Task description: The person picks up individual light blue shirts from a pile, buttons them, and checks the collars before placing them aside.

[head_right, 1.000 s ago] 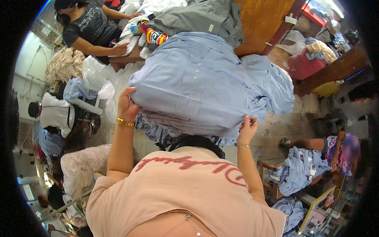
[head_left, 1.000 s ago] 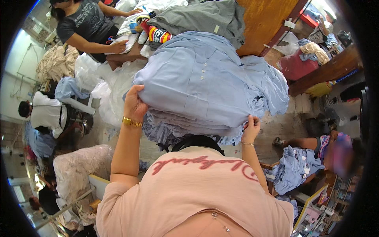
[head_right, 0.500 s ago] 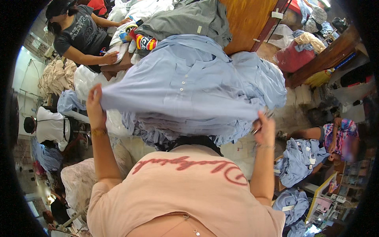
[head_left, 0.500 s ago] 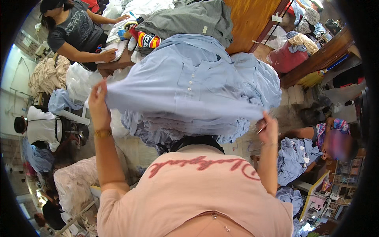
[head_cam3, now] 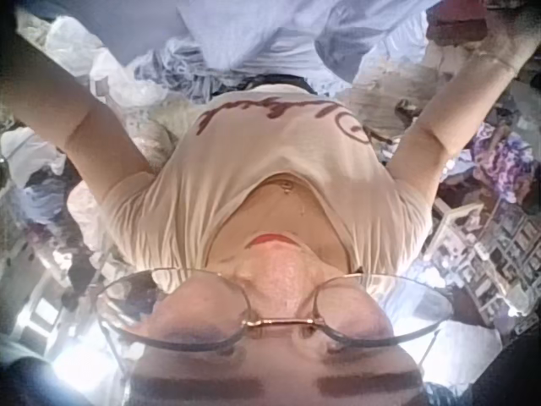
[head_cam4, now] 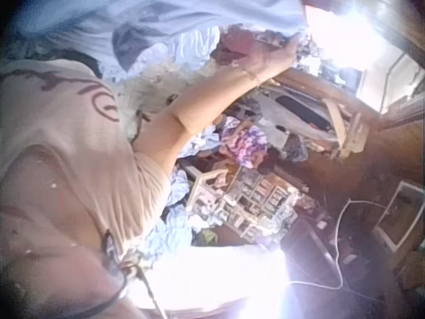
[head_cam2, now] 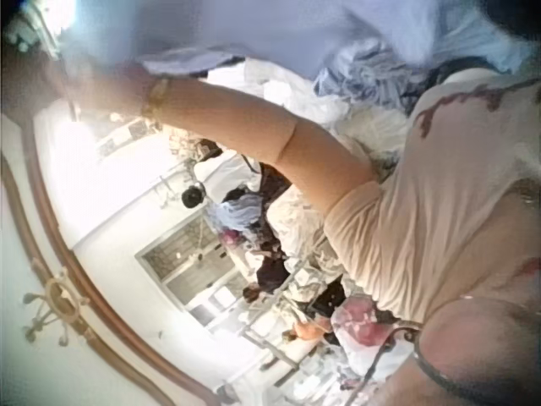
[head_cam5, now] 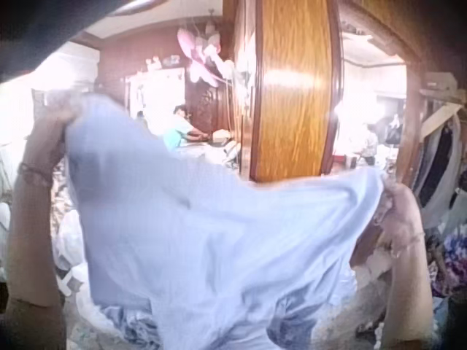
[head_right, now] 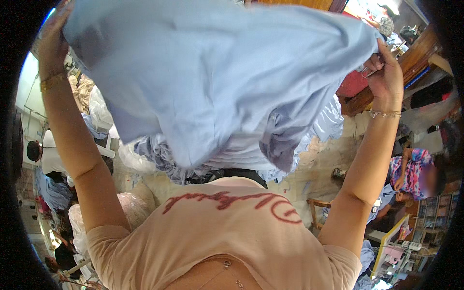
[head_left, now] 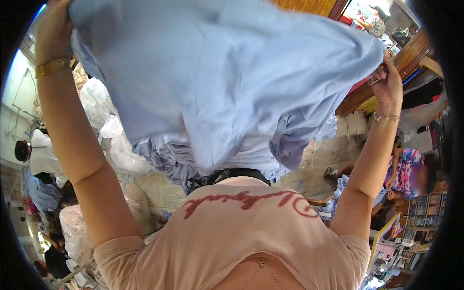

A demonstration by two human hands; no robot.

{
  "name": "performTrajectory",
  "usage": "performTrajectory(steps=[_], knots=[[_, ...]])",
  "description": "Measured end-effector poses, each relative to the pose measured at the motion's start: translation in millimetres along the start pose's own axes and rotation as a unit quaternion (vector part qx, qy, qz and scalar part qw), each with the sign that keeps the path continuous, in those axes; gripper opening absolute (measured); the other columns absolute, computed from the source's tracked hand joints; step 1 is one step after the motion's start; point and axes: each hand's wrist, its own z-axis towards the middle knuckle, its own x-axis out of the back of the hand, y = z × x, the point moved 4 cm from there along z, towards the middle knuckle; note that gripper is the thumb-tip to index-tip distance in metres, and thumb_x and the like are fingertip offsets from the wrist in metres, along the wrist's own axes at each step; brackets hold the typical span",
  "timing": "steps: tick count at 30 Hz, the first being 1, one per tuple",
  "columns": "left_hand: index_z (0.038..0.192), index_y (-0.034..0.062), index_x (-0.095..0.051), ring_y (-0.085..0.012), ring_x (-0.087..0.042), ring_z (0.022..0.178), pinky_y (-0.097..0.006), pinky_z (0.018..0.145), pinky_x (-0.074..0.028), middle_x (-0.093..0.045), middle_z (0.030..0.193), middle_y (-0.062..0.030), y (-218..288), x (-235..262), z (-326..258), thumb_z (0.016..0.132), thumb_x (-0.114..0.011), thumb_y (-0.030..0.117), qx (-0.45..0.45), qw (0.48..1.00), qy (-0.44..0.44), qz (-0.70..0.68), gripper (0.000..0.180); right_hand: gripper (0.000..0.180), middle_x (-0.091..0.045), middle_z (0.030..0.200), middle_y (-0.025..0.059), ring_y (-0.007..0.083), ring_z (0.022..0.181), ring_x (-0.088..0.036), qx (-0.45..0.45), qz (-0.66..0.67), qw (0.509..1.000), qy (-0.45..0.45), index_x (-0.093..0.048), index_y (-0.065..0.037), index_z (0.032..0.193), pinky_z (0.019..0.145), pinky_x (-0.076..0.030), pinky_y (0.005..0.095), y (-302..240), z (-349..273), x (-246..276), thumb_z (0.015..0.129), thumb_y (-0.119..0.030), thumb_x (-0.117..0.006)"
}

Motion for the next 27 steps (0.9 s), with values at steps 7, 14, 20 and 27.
performTrajectory(steps=[7, 14, 20, 27], knots=[[0.112, 0.0042, -0.058, -0.0127, -0.054, 0.089, -0.025, 0.08, -0.042, -0.06, 0.099, -0.0065, -51.1, 6.9, -109.5, 0.079, -0.062, 0.018, 0.118, 0.981, -0.063, 0.138, 0.036, 0.026, -0.056, 0.066, 0.0007, 0.0091, 0.049, -0.048, -0.125, -0.072, 0.988, 0.05, -0.058, -0.007, 0.085, 0.04, -0.033, 0.0219, 136.4, -21.2, 42.9, 0.087, -0.032, -0.051], [0.113, 0.0003, -0.054, -0.0128, -0.056, 0.078, -0.023, 0.07, -0.042, -0.062, 0.089, -0.01, -173.0, 47.1, -300.7, 0.074, -0.069, 0.019, 0.452, 0.846, -0.21, 0.188, 0.046, 0.023, -0.052, 0.074, 0.0036, 0.0112, 0.055, -0.046, -0.311, -0.234, 0.917, 0.084, -0.05, -0.004, 0.094, 0.047, -0.038, 0.0272, 318.9, -168.9, 76.1, 0.078, -0.013, -0.063], [0.115, -0.0012, -0.052, -0.0143, -0.06, 0.084, -0.024, 0.074, -0.047, -0.062, 0.098, -0.0073, -178.7, 58.8, -369.3, 0.082, -0.058, 0.009, 0.586, 0.797, -0.087, -0.117, 0.034, 0.016, -0.055, 0.071, 0.0003, 0.0086, 0.057, -0.046, -0.185, -0.303, 0.925, 0.136, -0.059, -0.002, 0.086, 0.053, -0.039, 0.0239, 348.9, -195.4, 101.3, 0.079, -0.016, -0.064], [0.109, 0.0003, -0.054, -0.0148, -0.061, 0.083, -0.028, 0.073, -0.049, -0.062, 0.097, -0.0067, -178.1, 50.6, -384.1, 0.084, -0.058, 0.013, 0.6, 0.768, -0.13, -0.184, 0.029, 0.019, -0.057, 0.068, 0.0005, 0.0085, 0.056, -0.047, -0.168, -0.387, 0.904, 0.071, -0.062, -0.002, 0.084, 0.051, -0.039, 0.0234, 340.1, -169.8, 75.0, 0.078, -0.019, -0.065]])
